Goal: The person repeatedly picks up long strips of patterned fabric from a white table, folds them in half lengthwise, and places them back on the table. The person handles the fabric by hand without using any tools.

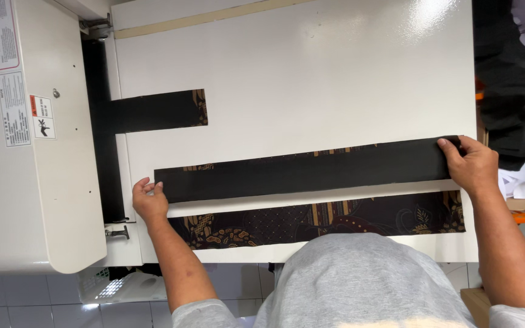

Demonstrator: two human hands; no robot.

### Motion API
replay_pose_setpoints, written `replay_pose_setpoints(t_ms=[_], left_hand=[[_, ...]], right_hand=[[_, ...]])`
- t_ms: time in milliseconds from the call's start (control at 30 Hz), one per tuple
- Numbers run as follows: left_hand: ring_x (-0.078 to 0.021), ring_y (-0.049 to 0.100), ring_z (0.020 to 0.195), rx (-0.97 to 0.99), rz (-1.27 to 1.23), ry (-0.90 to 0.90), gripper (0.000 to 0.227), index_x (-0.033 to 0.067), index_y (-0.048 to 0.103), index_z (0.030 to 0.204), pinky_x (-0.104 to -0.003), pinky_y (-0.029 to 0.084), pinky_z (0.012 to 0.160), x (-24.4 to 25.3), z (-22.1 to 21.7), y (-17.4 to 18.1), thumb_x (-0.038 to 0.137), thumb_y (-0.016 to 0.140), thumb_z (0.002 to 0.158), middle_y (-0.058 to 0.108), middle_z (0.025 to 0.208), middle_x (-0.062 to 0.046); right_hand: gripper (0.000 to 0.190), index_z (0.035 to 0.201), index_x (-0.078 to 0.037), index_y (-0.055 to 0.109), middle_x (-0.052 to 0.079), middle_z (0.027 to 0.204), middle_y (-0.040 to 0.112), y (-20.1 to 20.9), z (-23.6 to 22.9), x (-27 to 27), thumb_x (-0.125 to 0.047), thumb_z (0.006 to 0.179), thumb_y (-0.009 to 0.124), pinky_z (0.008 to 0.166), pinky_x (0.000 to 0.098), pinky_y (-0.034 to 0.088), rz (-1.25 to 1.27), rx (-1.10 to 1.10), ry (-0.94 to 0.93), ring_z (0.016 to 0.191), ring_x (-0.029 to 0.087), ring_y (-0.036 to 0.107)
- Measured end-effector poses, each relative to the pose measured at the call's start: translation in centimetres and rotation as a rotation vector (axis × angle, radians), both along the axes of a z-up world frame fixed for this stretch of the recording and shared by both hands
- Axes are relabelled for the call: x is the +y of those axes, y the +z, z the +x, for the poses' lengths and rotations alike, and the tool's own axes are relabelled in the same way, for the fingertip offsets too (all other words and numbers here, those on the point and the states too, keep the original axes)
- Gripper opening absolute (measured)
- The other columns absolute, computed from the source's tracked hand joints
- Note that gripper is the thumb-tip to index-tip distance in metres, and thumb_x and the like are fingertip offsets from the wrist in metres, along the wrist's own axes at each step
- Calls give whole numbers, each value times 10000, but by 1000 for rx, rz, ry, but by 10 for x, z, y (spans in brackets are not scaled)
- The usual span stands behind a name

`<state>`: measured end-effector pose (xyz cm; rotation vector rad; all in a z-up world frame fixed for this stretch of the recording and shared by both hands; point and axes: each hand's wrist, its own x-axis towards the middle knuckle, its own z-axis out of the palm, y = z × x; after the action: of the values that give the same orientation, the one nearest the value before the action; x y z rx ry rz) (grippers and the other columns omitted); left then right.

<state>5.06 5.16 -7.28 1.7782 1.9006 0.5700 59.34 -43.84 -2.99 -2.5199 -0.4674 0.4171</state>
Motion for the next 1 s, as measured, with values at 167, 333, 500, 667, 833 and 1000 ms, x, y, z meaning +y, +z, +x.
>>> replay_pose_setpoints(t_ms=[167,333,500,667,833,1000], left_hand=[[-260,700,926,90,112,-160,311,69,680,1161,-450,513,947,-4,5,-1,87,797,873,749,913,-59],[-283,699,915,140,124,-132,276,74,676,1149,-445,531,868,-7,8,0,147,783,906,745,917,-47],[-267,716,844,95,34,-57,370,70,667,1155,-419,557,805,-3,0,-3,263,842,892,762,895,-74],[-244,724,814,35,-35,-48,572,44,623,1224,-382,584,793,-5,-6,-6,144,882,724,756,945,-107],[-249,724,858,87,-29,18,469,51,633,1234,-378,573,852,-6,1,7,113,829,812,763,924,-88],[-236,696,992,165,-91,43,451,95,603,1277,-388,551,877,-13,14,22,70,755,853,749,1031,-26]], right_hand=[[338,1121,-32,772,178,880,735,1,4,5,-364,1061,745,696,344,537,-71,-30,6,732,249,700],[299,1136,-40,779,143,881,745,-17,2,-10,-336,1092,756,736,339,547,-20,-68,21,786,214,703],[401,1142,55,741,151,824,713,-59,22,-38,-326,1057,835,672,349,542,-56,-68,47,774,263,686],[434,1093,79,669,191,739,701,-100,46,-49,-341,1073,775,615,368,571,-21,85,167,625,274,697],[408,1111,59,624,193,694,702,-114,55,-50,-342,1081,694,608,398,612,-25,284,271,548,283,709],[394,1125,71,612,189,793,671,-114,47,-49,-291,1100,765,642,384,615,-19,78,220,645,295,703]])
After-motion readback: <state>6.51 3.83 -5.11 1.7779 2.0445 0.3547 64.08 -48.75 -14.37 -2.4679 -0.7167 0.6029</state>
